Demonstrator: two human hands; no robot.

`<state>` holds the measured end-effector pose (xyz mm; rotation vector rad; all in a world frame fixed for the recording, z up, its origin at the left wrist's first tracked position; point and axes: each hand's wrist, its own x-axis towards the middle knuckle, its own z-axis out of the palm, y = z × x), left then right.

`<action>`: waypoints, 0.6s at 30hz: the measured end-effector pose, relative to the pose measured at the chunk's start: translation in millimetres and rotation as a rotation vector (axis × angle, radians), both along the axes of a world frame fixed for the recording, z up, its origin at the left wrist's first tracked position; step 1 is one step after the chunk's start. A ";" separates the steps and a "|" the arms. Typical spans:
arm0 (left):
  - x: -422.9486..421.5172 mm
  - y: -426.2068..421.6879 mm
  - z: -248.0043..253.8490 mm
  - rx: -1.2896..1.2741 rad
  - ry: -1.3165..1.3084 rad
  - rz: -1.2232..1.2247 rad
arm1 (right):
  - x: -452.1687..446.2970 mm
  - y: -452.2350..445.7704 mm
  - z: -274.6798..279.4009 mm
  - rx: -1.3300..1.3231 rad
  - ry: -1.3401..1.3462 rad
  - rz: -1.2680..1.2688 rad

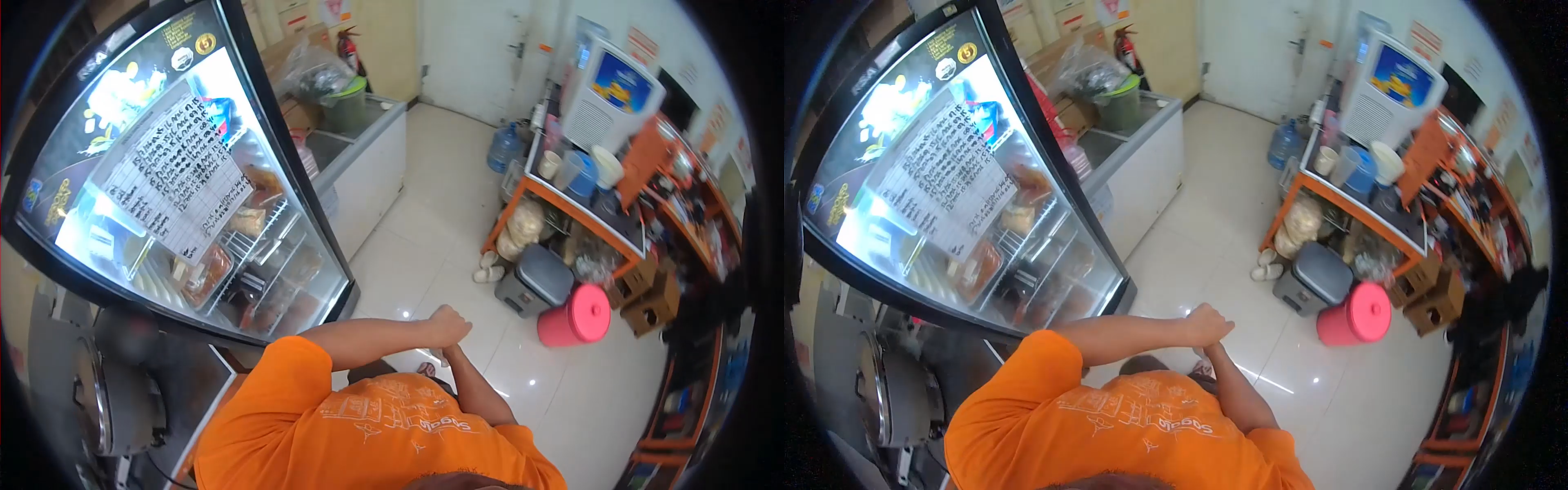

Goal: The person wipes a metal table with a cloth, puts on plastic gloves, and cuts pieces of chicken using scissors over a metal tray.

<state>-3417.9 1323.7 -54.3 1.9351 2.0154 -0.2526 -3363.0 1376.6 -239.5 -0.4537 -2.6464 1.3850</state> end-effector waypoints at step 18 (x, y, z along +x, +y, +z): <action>-399.3 42.6 69.7 0.529 -0.039 0.643 | -484.6 54.3 -1.9 0.082 0.077 0.603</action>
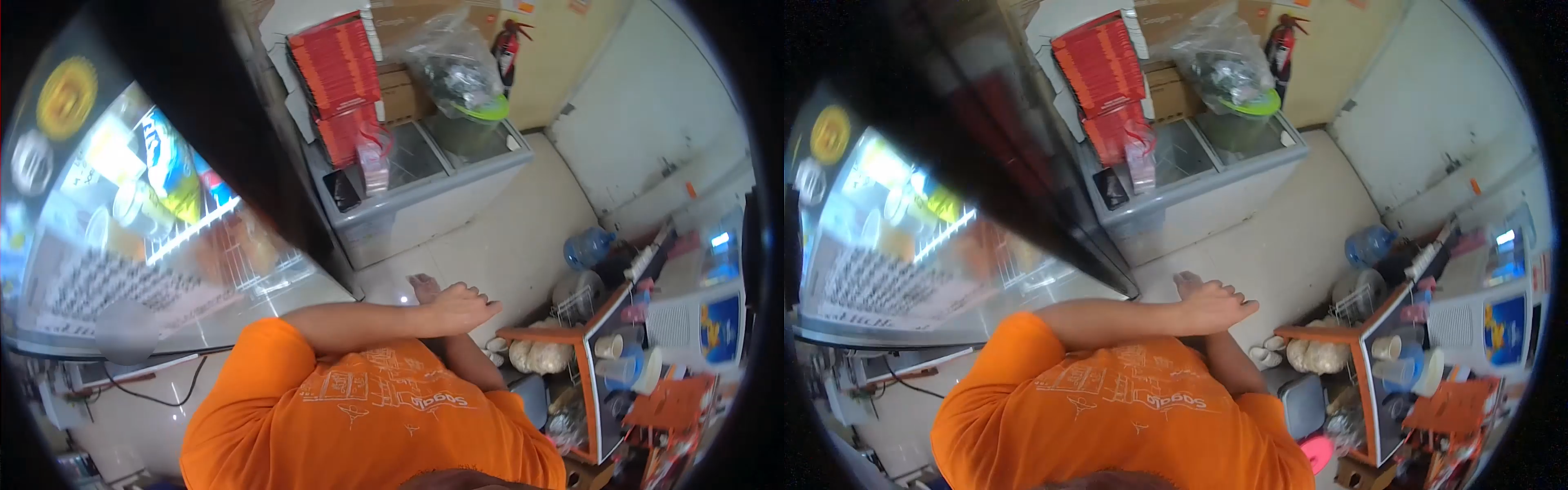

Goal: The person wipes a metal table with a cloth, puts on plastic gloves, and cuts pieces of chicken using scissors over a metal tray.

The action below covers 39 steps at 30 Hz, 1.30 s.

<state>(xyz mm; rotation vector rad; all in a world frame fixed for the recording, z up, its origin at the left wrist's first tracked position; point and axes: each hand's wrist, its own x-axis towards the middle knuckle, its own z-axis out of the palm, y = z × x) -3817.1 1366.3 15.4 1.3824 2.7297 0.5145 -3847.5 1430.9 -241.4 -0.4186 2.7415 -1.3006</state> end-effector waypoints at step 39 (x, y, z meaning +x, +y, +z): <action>-71.1 7.9 -44.1 0.653 -0.269 1.834 | -179.4 -111.9 72.6 -0.307 -1.628 0.734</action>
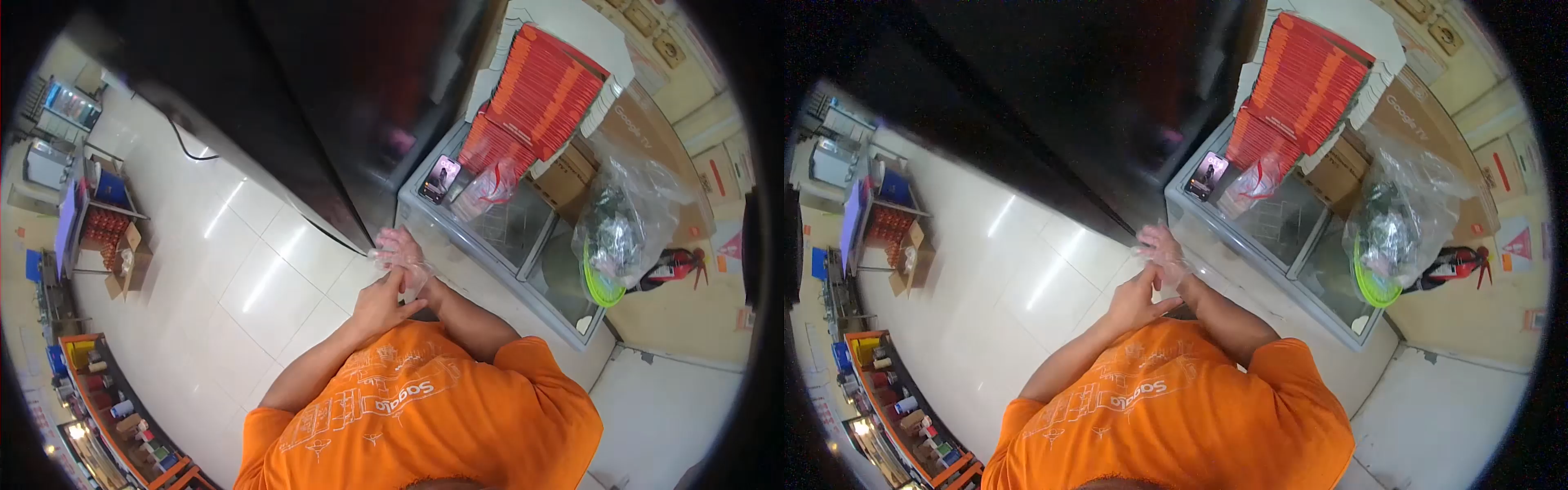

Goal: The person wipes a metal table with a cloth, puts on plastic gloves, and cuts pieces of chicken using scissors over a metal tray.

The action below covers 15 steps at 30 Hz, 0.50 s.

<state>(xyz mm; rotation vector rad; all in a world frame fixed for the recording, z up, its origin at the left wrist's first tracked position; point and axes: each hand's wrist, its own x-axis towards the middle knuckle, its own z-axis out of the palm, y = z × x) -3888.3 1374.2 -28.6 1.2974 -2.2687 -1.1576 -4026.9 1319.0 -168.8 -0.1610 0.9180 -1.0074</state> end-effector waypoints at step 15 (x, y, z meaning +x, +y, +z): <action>40.6 52.3 -44.1 0.262 -0.066 0.078 | 13.5 45.8 -2.1 -0.030 0.144 -0.630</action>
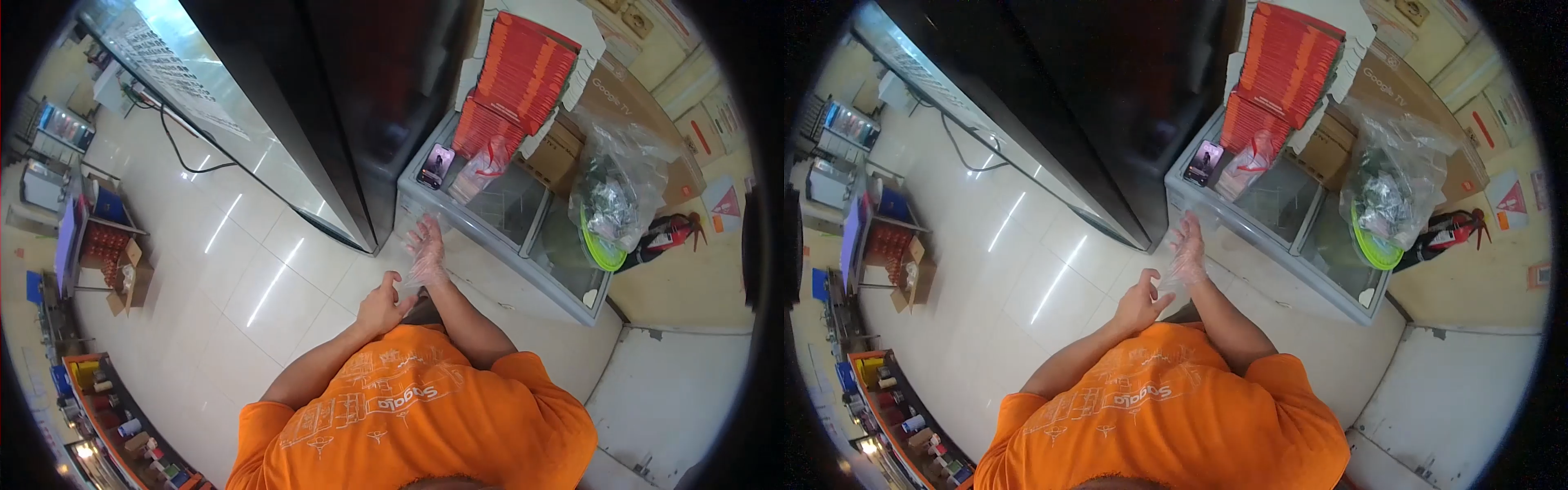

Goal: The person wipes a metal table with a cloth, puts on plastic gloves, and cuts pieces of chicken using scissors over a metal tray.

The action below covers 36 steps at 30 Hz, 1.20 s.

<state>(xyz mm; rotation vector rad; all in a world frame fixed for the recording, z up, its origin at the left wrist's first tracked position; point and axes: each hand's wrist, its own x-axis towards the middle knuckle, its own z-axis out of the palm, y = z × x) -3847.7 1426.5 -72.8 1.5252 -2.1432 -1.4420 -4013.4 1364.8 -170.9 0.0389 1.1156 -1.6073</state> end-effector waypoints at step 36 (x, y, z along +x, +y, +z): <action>345.6 -17.9 16.9 -0.288 0.402 1.143 | 488.0 -111.0 187.8 -0.824 -0.125 1.053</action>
